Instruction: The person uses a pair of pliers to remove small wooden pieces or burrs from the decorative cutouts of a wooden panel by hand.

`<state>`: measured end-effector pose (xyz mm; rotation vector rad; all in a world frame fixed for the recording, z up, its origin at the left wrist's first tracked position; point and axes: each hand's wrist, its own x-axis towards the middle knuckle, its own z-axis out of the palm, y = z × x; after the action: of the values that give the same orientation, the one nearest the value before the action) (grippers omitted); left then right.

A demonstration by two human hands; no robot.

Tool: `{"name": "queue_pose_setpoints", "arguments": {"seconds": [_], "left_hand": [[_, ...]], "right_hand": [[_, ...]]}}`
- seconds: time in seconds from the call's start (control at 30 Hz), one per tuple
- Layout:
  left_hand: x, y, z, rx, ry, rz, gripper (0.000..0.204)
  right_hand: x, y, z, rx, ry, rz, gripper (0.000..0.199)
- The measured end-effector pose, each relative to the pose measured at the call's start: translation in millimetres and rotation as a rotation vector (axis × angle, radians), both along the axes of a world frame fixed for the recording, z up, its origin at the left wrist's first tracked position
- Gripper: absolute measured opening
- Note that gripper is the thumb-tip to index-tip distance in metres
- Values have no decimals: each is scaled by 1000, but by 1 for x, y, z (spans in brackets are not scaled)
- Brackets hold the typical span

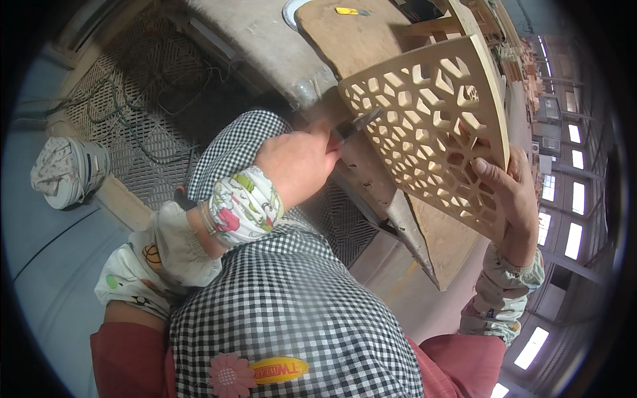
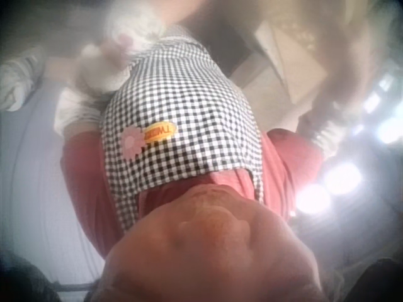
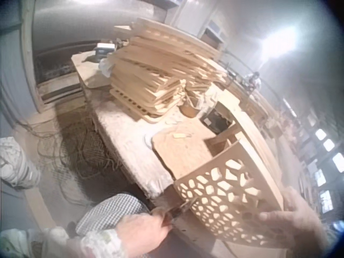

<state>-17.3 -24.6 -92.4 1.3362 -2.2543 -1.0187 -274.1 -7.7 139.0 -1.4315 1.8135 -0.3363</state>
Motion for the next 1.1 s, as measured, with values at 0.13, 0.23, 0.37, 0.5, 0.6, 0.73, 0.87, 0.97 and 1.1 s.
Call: {"name": "queue_pose_setpoints", "arguments": {"seconds": [0.13, 0.23, 0.37, 0.5, 0.6, 0.73, 0.87, 0.97, 1.1], "left_hand": [[33, 9, 5, 103, -5, -69, 38], [51, 17, 17, 124, 28, -48, 38], [43, 4, 16, 17, 78, -8, 37], [32, -6, 13, 9, 61, -28, 37], [26, -12, 12, 6, 60, -23, 36], [14, -15, 8, -54, 75, 9, 35], [13, -15, 3, -58, 73, 20, 34], [15, -15, 3, -36, 82, 8, 34], [27, -10, 5, 33, 89, 1, 36]], "right_hand": [[0, 6, -3, -16, -46, -80, 53], [10, 7, -3, -44, -76, -121, 51], [13, 8, -2, -40, -6, -76, 53], [13, 7, 2, 2, 93, -94, 52], [13, 7, 1, -24, 97, -36, 50], [21, 9, -2, -79, 62, -64, 48], [16, 7, -2, -58, 52, -81, 46], [13, 7, -1, -41, 63, -64, 44], [7, 8, -1, -26, 92, -35, 42]]}}
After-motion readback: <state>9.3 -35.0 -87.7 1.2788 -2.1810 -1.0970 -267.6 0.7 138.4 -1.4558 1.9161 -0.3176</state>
